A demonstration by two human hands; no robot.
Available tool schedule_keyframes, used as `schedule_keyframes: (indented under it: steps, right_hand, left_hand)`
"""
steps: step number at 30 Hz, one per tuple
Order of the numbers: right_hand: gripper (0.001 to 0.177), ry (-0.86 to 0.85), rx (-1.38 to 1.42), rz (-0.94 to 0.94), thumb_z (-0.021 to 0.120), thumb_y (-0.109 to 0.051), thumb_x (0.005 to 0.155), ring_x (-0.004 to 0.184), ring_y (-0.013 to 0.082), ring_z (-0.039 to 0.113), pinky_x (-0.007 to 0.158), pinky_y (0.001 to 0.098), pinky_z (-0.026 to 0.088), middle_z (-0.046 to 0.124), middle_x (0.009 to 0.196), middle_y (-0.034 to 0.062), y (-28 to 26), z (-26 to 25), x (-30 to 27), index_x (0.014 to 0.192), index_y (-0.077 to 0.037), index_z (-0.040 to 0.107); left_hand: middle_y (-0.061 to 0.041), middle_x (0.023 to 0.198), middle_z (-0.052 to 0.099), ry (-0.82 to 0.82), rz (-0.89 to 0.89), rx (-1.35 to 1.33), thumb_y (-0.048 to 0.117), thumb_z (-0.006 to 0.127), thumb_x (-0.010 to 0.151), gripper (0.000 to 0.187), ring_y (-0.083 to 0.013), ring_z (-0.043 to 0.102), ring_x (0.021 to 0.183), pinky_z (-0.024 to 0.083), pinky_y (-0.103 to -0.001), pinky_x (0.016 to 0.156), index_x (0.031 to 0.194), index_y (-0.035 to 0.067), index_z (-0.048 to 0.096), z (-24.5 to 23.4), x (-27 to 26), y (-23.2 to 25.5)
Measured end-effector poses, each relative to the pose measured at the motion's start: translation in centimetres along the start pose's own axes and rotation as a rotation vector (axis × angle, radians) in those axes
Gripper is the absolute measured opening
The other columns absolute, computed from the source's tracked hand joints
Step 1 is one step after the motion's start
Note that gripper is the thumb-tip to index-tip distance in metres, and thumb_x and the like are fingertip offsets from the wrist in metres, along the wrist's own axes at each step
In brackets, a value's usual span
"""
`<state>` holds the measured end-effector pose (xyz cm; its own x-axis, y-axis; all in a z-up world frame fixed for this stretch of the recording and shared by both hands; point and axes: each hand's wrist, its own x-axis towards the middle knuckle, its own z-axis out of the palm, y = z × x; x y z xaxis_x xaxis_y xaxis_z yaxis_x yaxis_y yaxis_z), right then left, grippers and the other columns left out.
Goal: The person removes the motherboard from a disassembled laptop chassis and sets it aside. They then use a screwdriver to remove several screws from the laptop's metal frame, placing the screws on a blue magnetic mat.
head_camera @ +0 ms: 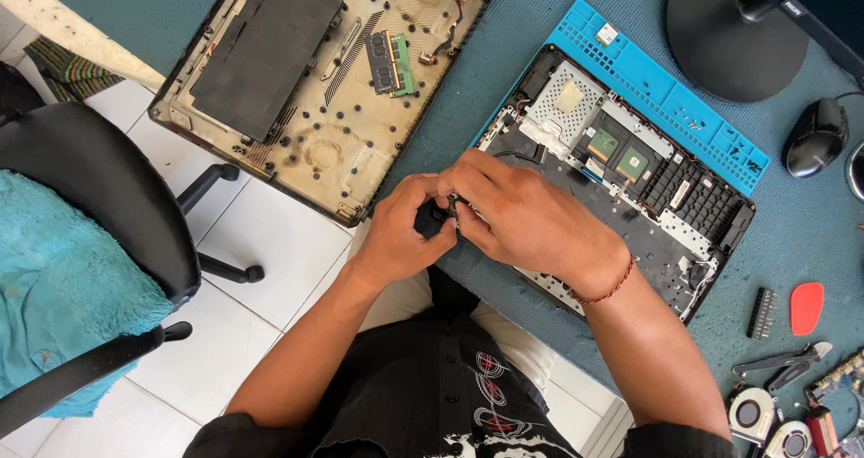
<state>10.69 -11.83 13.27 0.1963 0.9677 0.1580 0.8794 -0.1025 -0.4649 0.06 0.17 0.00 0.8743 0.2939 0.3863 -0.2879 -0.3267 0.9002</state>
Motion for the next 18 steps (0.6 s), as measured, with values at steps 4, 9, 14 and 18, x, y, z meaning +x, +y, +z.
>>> schedule_keyframes:
  steps: [4,9,14,18]
  right_hand:
    - [0.008,0.004,-0.002,-0.008,0.055,-0.005,0.086,0.057,0.0346,0.060,0.048,0.0400,0.051,0.051,0.082,0.0098,0.14,0.11,0.04,0.094,-0.006,0.052]
    - [0.008,-0.010,0.035,-0.005,0.054,-0.004,0.085,0.059,0.0375,0.060,0.049,0.0417,0.052,0.051,0.083,0.0118,0.00,0.05,0.23,0.092,-0.004,0.050]
    - [0.007,-0.021,0.049,-0.016,0.054,-0.004,0.085,0.060,0.0345,0.060,0.050,0.0391,0.051,0.050,0.081,0.0092,0.21,0.02,0.34,0.090,-0.007,0.051]
    - [0.009,0.001,0.055,-0.012,0.053,-0.002,0.085,0.060,0.0340,0.061,0.051,0.0388,0.052,0.052,0.083,0.0093,-0.02,-0.22,0.46,0.093,-0.006,0.051]
  left_hand:
    - [-0.012,0.086,0.057,0.001,-0.001,0.006,0.005,0.068,0.081,0.031,-0.0379,0.060,0.099,0.053,-0.058,0.077,0.109,0.005,0.054,-0.01,0.00,0.20]
    - [-0.012,0.085,0.057,0.008,-0.003,0.006,0.006,0.069,0.081,0.029,-0.0377,0.061,0.098,0.053,-0.058,0.077,0.105,0.005,0.054,0.11,-0.13,-0.33]
    - [-0.011,0.085,0.057,0.012,-0.003,-0.004,0.008,0.071,0.081,0.029,-0.0365,0.060,0.096,0.053,-0.056,0.076,0.104,0.006,0.055,0.20,-0.30,-0.62]
    - [-0.011,0.085,0.057,0.019,0.010,0.009,0.008,0.070,0.081,0.030,-0.0363,0.061,0.095,0.053,-0.056,0.075,0.106,0.005,0.054,0.11,-0.04,-0.13]
